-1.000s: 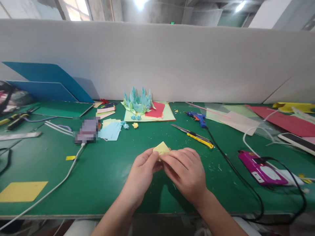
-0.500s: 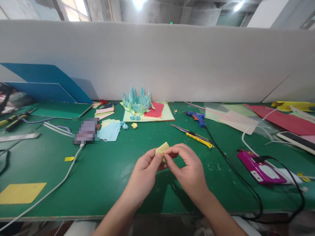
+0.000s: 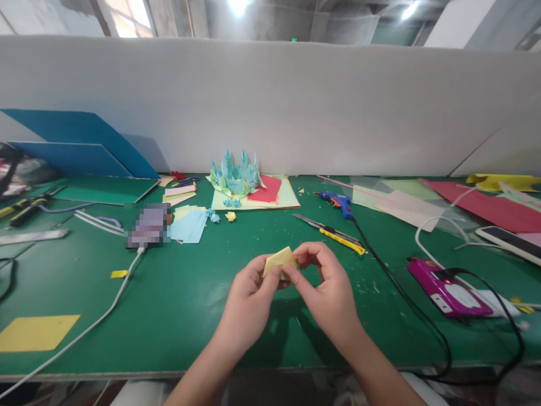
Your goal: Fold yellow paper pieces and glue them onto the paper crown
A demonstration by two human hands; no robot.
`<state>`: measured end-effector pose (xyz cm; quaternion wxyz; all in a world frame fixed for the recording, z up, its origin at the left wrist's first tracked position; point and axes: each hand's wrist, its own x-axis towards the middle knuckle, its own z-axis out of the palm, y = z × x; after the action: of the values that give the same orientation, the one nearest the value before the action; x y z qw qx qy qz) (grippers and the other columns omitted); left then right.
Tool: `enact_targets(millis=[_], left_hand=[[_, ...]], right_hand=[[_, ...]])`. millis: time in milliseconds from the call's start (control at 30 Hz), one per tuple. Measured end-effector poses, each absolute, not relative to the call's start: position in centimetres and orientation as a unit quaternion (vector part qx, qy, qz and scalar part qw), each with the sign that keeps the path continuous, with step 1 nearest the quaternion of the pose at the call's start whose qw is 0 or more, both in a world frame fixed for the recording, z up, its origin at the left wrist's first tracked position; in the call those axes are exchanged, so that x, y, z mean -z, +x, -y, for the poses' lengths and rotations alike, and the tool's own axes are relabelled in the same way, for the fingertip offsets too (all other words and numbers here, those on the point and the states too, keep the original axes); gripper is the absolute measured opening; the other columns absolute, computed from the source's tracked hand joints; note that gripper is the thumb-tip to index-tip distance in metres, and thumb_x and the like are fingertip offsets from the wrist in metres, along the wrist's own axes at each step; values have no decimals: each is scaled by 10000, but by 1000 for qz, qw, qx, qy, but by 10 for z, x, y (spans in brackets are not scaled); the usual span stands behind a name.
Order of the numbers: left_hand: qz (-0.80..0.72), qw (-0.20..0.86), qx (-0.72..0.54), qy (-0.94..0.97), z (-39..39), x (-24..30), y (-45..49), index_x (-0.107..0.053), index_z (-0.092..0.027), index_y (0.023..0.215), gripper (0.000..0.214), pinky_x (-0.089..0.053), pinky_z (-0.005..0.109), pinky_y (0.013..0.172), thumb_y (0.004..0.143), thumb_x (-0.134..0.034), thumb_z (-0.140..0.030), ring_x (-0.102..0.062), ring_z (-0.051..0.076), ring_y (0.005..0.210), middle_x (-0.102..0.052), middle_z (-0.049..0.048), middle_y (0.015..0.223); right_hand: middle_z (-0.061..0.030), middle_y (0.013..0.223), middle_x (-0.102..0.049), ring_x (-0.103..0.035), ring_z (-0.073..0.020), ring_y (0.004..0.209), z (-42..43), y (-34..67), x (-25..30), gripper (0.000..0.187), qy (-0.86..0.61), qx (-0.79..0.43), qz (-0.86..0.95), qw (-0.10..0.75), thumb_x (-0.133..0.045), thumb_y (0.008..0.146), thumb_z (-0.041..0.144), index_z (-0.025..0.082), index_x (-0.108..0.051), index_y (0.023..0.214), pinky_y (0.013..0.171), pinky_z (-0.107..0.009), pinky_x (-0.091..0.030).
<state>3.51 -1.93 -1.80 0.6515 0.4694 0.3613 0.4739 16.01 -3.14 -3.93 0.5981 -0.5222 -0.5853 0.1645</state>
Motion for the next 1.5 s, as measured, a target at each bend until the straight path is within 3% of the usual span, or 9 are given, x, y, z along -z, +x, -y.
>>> enact_targets(millis=[100,200,433,600,700,933,1267,1400,1500], left_hand=[[-375,637,-479,474,19,18,34,-640,-158,817,267,-534,297,759,735,-685,-408,-657,168,746,-721,32,802],[-396,622,-481,475,19,19,34,-577,-173,841,255,-526,280,691,739,-674,-386,-641,152,677,-687,5,726],[-447,495,-458,587,21,24,31,-543,-214,807,93,-461,257,623,812,-567,-303,-627,153,649,-685,3,717],[-448,390,-458,662,18,20,27,-645,-211,815,84,-461,276,759,783,-568,-216,-655,182,822,-723,43,901],[-445,409,-476,639,15,18,26,-632,-202,731,32,-450,258,692,733,-606,-221,-595,163,730,-656,17,766],[-415,599,-460,507,16,12,28,-633,-175,709,202,-426,234,626,718,-671,-373,-507,118,610,-566,-25,624],[-477,386,-585,530,11,27,28,-557,-213,821,266,-455,269,669,631,-739,-252,-531,142,735,-536,-5,827],[-415,444,-590,532,12,23,29,-555,-200,713,149,-482,254,667,686,-697,-236,-551,122,687,-546,-16,768],[-381,499,-580,520,16,17,31,-633,-184,770,100,-514,270,752,716,-686,-250,-621,153,796,-637,29,851]], right_hand=[[8,766,-572,-551,-156,711,29,161,42,212,-518,-255,544,609,-681,741,328,218,-577,890,672,-285,-481],[-11,770,-601,-562,-164,715,29,160,43,172,-499,-327,549,585,-631,782,365,209,-588,838,670,-296,-481],[-33,824,-617,-581,-174,819,33,158,37,95,-493,-226,573,615,-631,776,254,202,-603,702,718,-284,-474],[-14,720,-651,-597,-149,680,36,160,33,90,-487,-279,576,594,-615,793,253,195,-657,739,643,-259,-492],[-17,712,-672,-614,-155,678,35,161,32,102,-485,-323,549,599,-655,762,282,187,-668,727,651,-265,-506],[-24,757,-716,-645,-155,691,33,160,33,187,-444,-446,461,625,-736,707,356,194,-706,796,673,-276,-546],[-26,843,-681,-645,-151,775,37,158,31,93,-403,-345,554,642,-692,780,260,247,-740,859,670,-245,-545],[-51,891,-679,-644,-165,819,37,160,33,177,-403,-303,600,621,-593,870,285,254,-747,952,714,-278,-541],[-51,914,-660,-630,-160,827,37,161,33,247,-418,-247,639,597,-514,909,232,270,-731,1022,740,-293,-531]])
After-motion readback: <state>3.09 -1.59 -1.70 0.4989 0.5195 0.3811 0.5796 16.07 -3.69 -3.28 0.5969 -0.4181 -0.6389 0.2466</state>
